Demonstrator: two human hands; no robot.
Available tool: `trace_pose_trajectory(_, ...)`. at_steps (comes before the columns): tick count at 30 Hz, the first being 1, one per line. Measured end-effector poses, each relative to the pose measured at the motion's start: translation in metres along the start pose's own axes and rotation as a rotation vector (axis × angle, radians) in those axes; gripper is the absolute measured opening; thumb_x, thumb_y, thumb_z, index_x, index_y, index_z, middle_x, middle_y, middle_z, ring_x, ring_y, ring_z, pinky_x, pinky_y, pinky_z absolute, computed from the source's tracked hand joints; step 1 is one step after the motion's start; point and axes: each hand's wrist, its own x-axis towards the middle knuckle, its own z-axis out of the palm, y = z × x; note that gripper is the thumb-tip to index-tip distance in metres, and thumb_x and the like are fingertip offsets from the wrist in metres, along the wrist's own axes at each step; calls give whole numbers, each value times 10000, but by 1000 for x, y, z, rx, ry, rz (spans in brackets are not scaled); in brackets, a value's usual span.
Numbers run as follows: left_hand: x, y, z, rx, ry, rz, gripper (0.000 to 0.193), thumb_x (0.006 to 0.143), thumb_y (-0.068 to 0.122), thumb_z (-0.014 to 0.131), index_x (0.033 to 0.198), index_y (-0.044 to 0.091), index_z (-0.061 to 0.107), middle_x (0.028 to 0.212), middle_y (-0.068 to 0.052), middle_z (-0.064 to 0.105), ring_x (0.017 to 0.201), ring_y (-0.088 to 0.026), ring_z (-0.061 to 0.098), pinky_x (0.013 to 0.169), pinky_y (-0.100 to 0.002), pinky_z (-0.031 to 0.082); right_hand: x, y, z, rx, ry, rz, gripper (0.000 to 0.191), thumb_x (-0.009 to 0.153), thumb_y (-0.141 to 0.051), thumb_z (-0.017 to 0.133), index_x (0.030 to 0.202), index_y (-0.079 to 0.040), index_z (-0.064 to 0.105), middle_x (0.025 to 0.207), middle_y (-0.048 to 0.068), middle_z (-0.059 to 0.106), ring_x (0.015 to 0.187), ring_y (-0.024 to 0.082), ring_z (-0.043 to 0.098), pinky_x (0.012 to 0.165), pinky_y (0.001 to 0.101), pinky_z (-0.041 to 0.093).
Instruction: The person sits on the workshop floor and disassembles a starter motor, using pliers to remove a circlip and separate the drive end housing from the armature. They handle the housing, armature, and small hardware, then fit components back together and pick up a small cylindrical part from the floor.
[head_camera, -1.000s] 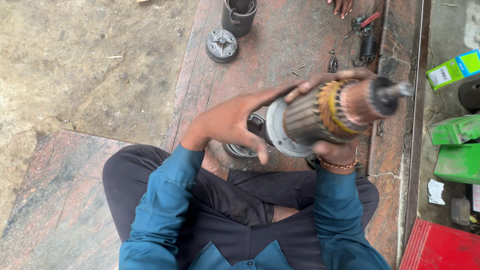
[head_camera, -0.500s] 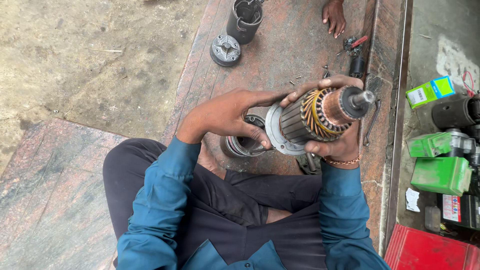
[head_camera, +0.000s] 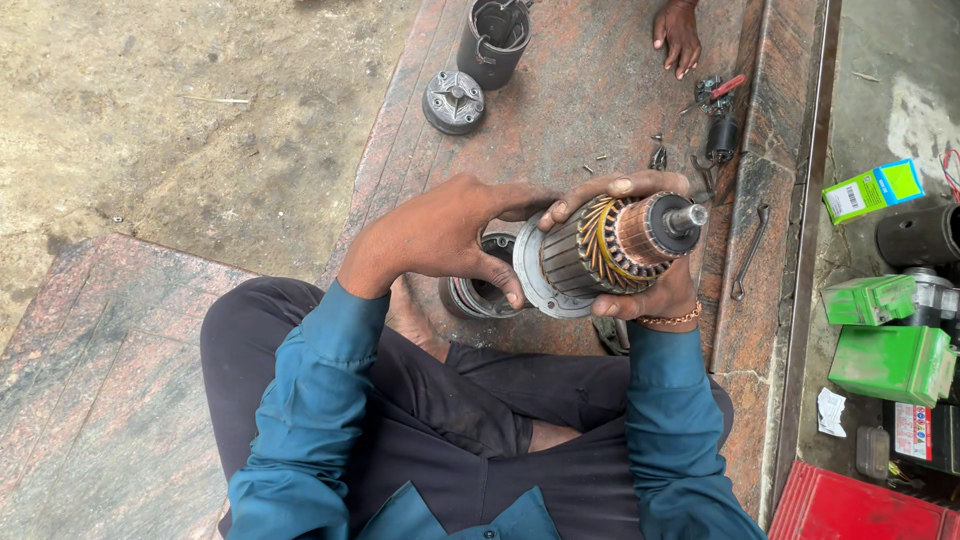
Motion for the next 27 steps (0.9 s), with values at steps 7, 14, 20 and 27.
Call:
trace_pose_trajectory(7, 1, 6, -5, 45, -24, -82, 988, 589, 410, 956, 1424, 74, 548, 1085, -165, 766, 1034, -366, 726, 826, -437, 587, 11, 6, -8, -30, -107, -11, 807, 749, -147, 950, 1397, -166, 470, 1221, 209, 651, 1208, 341, 684, 1032, 516, 627)
trace_pose_trajectory(14, -1, 8, -3, 160, -93, -206, 998, 585, 454, 954, 1423, 98, 545, 1018, -174, 765, 979, -400, 721, 764, -482, 561, 3, 14, -9, -75, -134, 53, 846, 722, -163, 979, 1415, -146, 494, 1280, 203, 649, 1222, 319, 675, 1047, 479, 610)
trace_pose_trajectory(20, 4, 2, 5, -24, 122, 181, 1076, 680, 449, 930, 1526, 34, 410, 1330, -225, 659, 1149, -424, 665, 912, -457, 554, -7, 29, -10, -118, -13, 58, 877, 681, -194, 982, 1400, -113, 486, 1258, 182, 633, 1210, 278, 649, 1043, 411, 579)
trace_pose_trajectory(27, 3, -23, 13, -37, 52, 64, 1135, 591, 520, 974, 1496, 47, 477, 1255, -177, 725, 1090, -391, 724, 884, -428, 592, -14, 48, -8, -128, -33, 84, 846, 705, -207, 986, 1363, -119, 461, 1252, 195, 638, 1212, 281, 647, 1040, 394, 583)
